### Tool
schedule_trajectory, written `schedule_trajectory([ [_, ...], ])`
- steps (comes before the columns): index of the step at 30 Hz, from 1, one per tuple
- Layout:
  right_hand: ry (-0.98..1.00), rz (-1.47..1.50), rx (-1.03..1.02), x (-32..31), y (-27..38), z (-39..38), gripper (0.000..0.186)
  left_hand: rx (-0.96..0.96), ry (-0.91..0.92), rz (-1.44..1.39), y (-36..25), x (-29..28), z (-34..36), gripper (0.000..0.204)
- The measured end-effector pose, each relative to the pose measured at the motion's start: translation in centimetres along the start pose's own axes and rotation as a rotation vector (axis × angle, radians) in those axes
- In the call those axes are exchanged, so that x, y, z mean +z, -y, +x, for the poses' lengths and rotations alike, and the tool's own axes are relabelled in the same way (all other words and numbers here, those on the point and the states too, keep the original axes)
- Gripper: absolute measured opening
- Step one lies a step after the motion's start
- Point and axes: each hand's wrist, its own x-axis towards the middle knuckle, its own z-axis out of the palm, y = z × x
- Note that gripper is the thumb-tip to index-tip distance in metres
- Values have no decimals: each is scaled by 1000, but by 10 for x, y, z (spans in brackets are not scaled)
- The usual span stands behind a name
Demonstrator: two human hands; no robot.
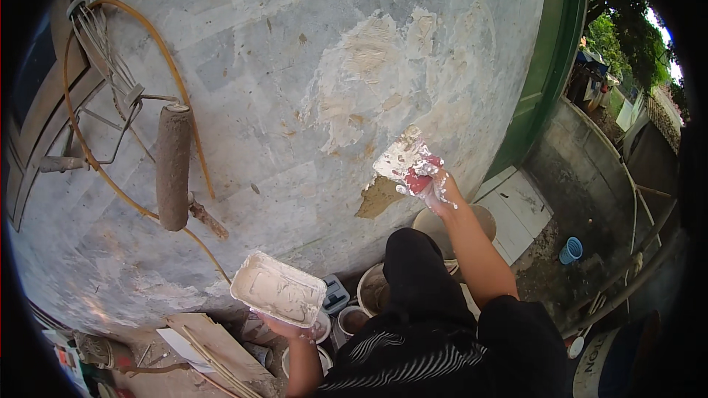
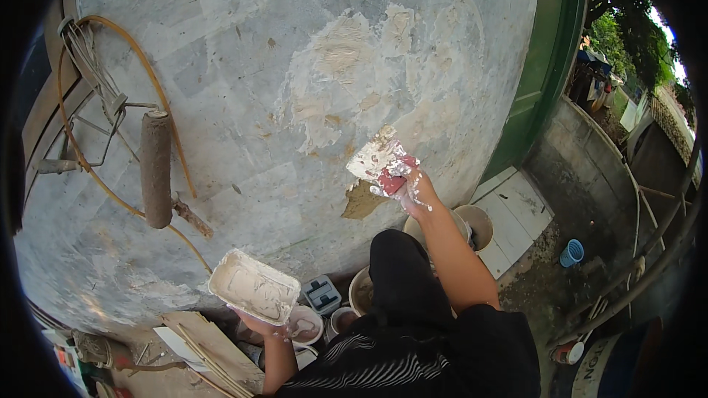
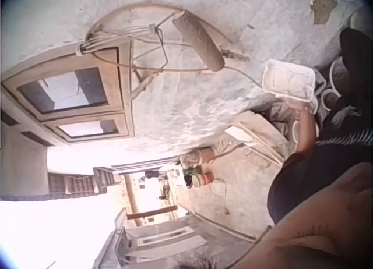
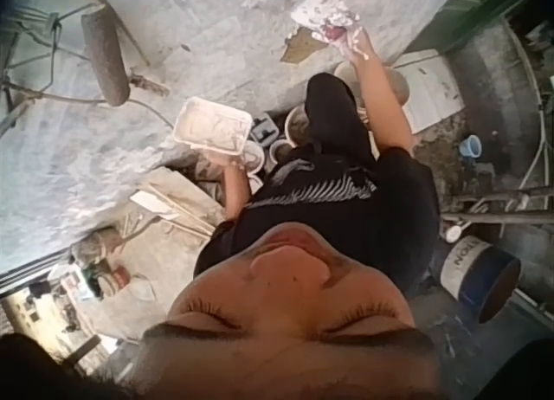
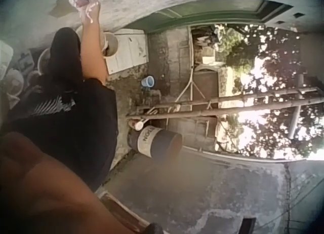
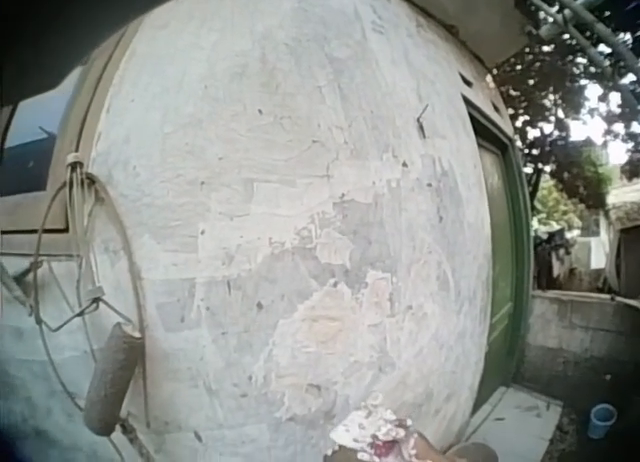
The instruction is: The person is applying plaster or filler to a damaged section of a wall using a putty knife.
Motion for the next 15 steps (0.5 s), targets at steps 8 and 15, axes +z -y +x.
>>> schedule_trajectory([
  [8,37,-87,9,18,-9,-30,31,-133,107,-51,16,25,25,60],
  [15,16,-102,7,23,-30,-51,27,-199,107,-14,46,44,41,61],
])
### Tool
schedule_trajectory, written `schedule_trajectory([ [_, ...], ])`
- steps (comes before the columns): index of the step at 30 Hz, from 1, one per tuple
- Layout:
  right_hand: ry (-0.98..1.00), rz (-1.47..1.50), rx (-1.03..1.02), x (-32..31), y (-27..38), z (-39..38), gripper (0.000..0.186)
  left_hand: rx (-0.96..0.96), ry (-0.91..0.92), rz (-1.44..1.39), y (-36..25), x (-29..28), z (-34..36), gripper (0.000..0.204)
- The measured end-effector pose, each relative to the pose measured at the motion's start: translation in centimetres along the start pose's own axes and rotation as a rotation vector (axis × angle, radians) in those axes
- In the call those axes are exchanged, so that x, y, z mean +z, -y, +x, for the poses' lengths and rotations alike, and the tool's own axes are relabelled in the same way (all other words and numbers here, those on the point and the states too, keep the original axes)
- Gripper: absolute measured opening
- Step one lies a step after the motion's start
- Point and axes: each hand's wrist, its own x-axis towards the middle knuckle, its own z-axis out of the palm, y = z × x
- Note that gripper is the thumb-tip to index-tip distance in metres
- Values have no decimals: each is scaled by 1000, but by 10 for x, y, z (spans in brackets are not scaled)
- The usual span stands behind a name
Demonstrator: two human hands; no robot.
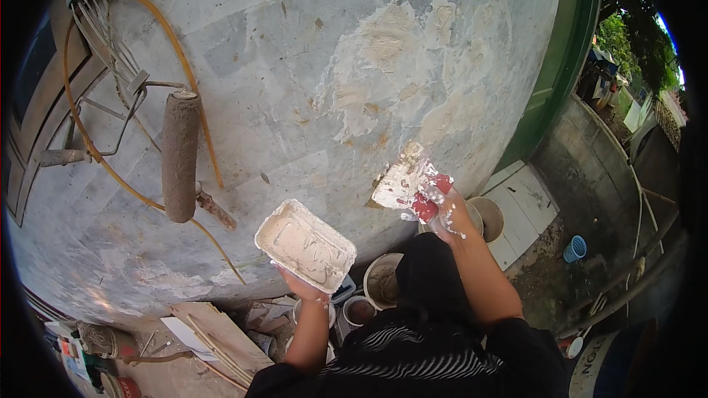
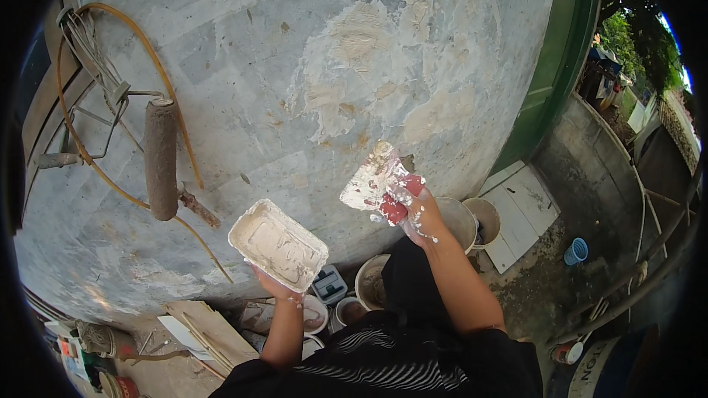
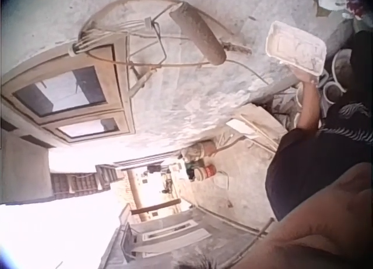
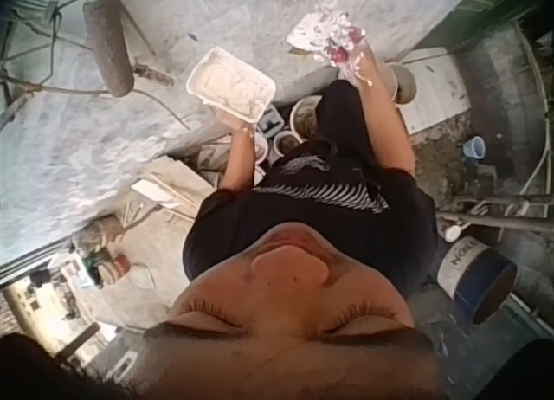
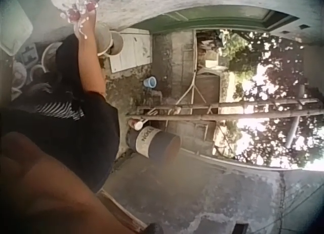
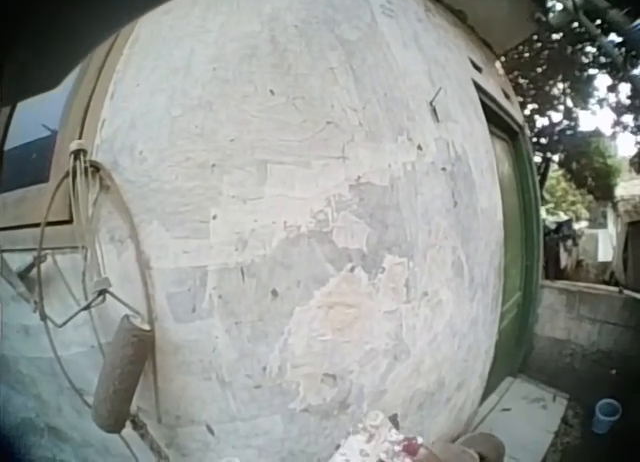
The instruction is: The person is applying plaster or filler to a damaged section of a wall using a putty knife.
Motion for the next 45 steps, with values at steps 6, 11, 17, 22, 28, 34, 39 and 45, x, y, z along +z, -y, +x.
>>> schedule_trajectory([
  [6,41,-336,-32,29,-19,-10,16,-28,-54,134,5,2,7,62],
  [11,209,-796,50,41,-24,-14,18,32,53,283,-1,7,12,61],
  [17,243,-843,62,59,-34,-14,22,112,143,223,1,7,17,61],
  [22,289,-973,112,57,-40,-13,20,83,271,84,3,-1,22,62],
  [28,199,-908,118,53,-42,-13,19,47,293,68,15,-6,30,63],
  [34,161,-948,163,39,-35,-10,19,45,131,236,38,-5,40,67],
  [39,129,-782,196,5,-59,-12,16,12,57,239,58,-22,42,73],
  [45,97,-529,218,-27,-76,-18,15,108,34,398,87,-21,39,78],
])
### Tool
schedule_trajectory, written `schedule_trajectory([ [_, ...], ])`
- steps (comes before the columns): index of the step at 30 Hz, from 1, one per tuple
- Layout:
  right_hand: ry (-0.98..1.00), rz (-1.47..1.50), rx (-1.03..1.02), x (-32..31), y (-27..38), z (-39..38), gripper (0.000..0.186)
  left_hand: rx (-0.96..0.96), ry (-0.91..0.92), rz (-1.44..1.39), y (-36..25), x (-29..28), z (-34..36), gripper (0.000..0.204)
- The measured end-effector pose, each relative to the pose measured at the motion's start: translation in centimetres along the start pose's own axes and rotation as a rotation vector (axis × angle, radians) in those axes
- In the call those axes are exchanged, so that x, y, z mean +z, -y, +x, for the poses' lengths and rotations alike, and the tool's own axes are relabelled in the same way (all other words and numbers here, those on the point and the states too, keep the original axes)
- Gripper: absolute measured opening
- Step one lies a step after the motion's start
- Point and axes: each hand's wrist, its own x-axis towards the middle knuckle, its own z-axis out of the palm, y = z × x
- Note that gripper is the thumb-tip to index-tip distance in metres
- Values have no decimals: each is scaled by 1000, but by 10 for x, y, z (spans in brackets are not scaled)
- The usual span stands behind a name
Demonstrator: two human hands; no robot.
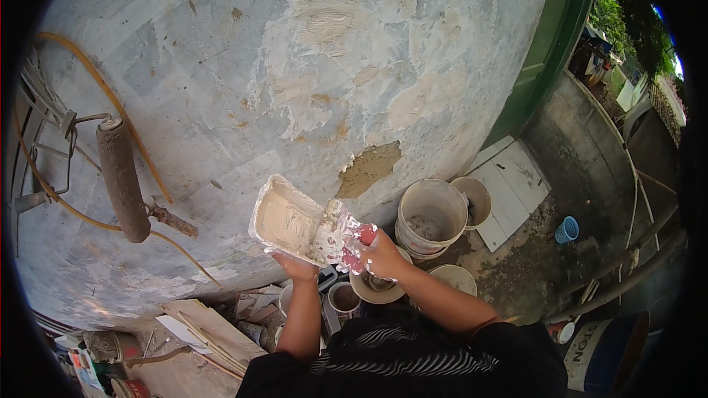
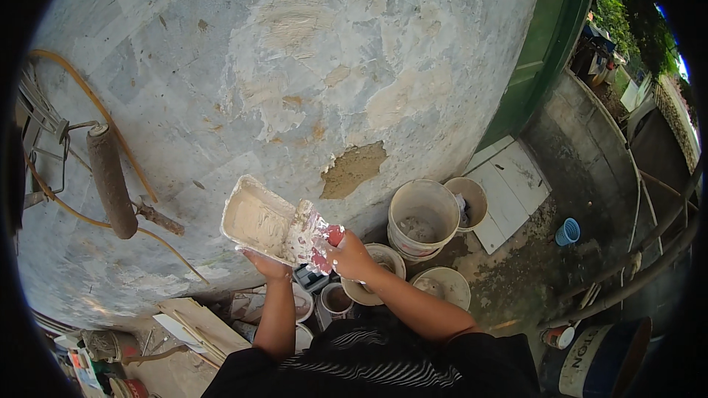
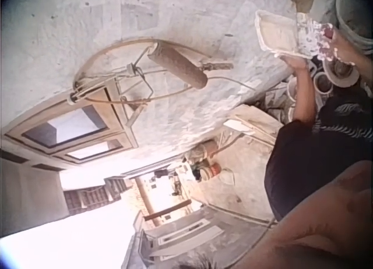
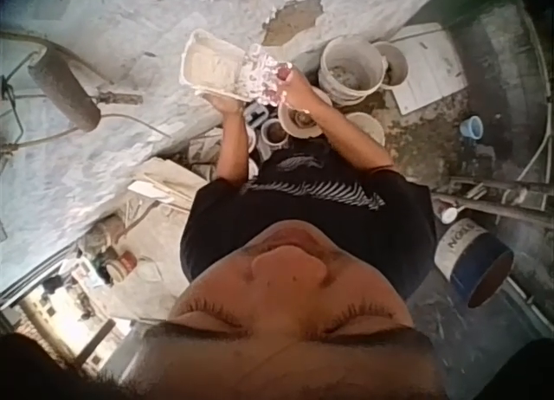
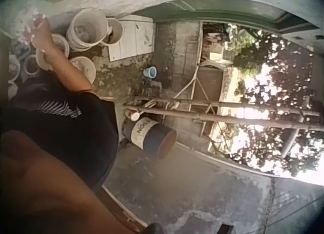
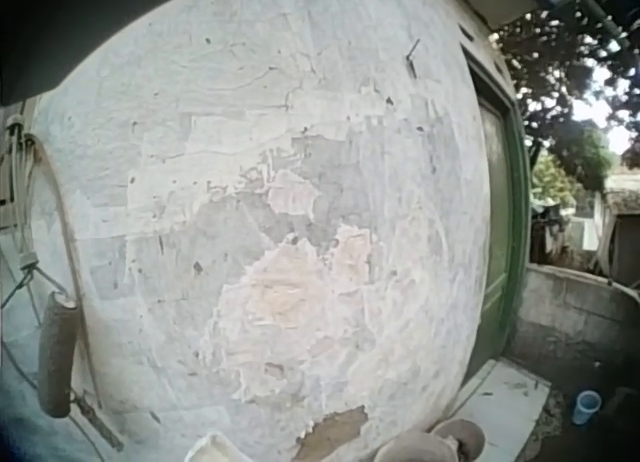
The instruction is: The person is applying plaster or filler to a damaged section of a wall using a putty knife.
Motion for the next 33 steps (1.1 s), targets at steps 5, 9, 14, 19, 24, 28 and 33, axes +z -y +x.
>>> schedule_trajectory([
  [5,88,540,129,-18,-2,-7,20,-14,-25,-21,14,8,-17,78],
  [9,133,845,195,-31,-9,-8,28,30,86,52,28,7,-26,74],
  [14,13,949,234,-75,-11,1,21,-22,-192,45,34,26,-35,64],
  [19,-177,1005,102,-132,-32,47,24,-48,-346,-72,38,56,-40,60],
  [24,-281,937,111,-154,-43,97,22,-31,-355,-72,36,43,-51,59],
  [28,-396,921,128,-165,-59,144,19,-15,-455,-61,29,58,-59,59],
  [33,-443,984,140,-147,-41,171,18,61,-409,-65,16,20,-74,59],
])
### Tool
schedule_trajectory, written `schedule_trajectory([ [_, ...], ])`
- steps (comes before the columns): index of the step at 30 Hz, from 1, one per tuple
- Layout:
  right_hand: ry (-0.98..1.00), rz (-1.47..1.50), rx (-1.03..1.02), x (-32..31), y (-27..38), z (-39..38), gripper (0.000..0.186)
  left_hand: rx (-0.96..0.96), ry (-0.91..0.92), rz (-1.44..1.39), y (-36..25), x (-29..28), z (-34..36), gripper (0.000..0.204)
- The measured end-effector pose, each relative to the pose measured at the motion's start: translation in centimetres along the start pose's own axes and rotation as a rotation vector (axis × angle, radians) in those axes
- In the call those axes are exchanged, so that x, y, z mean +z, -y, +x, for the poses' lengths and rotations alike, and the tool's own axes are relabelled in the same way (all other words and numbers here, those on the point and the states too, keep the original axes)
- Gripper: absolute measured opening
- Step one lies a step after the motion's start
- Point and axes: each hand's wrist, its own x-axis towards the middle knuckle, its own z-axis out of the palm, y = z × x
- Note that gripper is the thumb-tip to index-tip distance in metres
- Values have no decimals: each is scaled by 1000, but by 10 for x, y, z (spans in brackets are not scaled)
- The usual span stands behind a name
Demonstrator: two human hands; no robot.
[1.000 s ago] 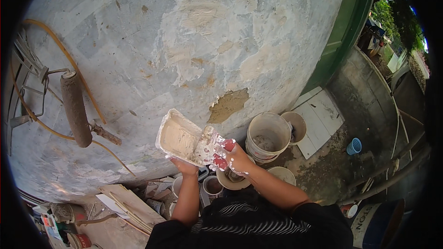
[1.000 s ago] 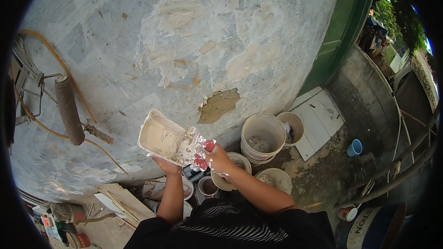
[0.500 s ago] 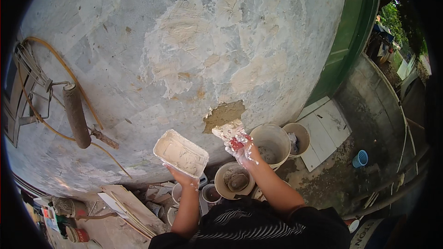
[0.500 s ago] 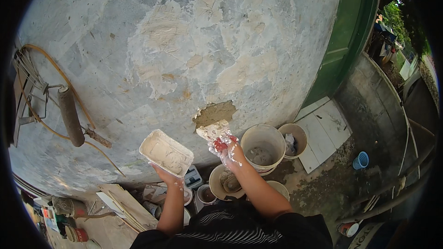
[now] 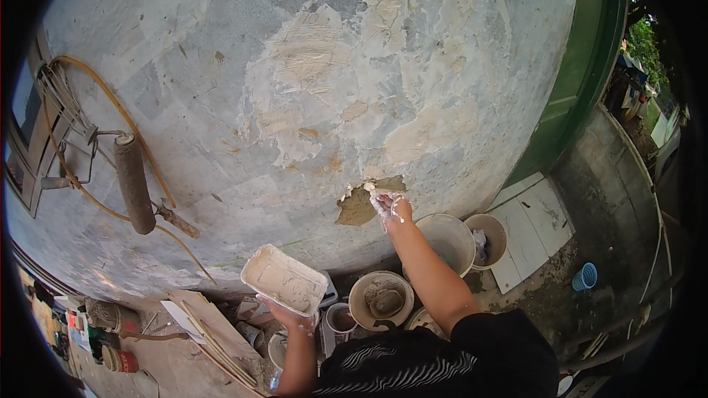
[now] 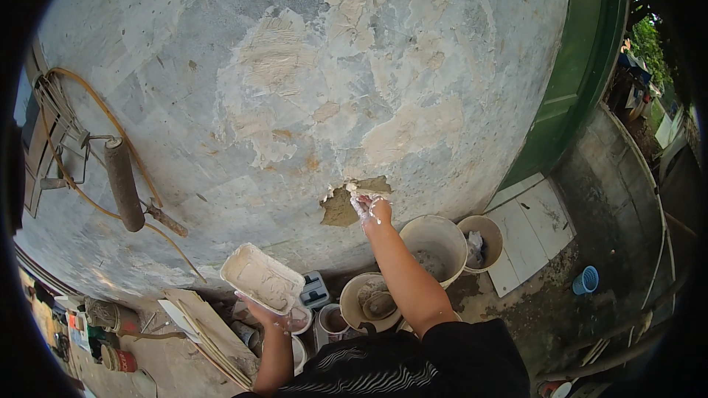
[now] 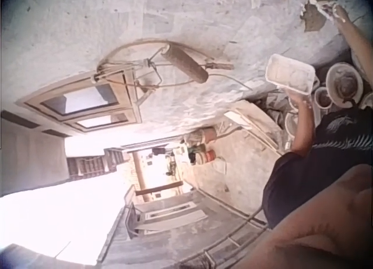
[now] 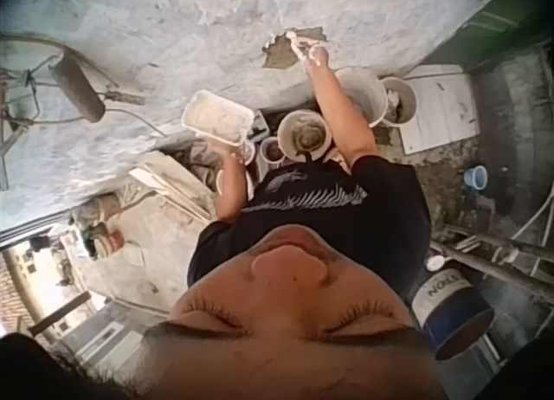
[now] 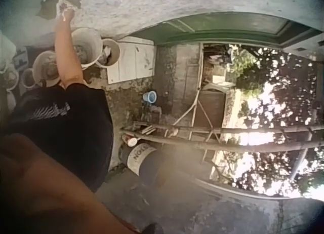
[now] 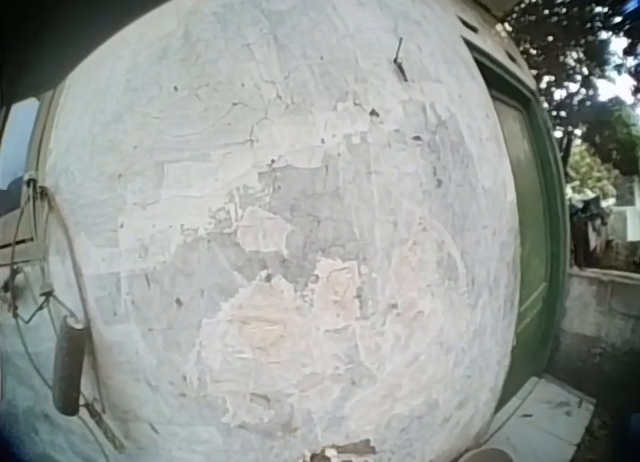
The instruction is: The person is applying plaster or filler to a damaged section of a wall using a putty knife.
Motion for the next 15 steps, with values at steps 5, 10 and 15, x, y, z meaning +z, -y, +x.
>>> schedule_trajectory([
  [5,-96,-39,83,14,6,-4,31,23,-67,-21,-19,-17,-1,62],
  [10,-7,41,144,20,10,15,36,121,-121,1,-33,-29,1,63],
  [15,46,83,163,41,21,-1,37,209,-113,31,-42,-41,4,64],
])
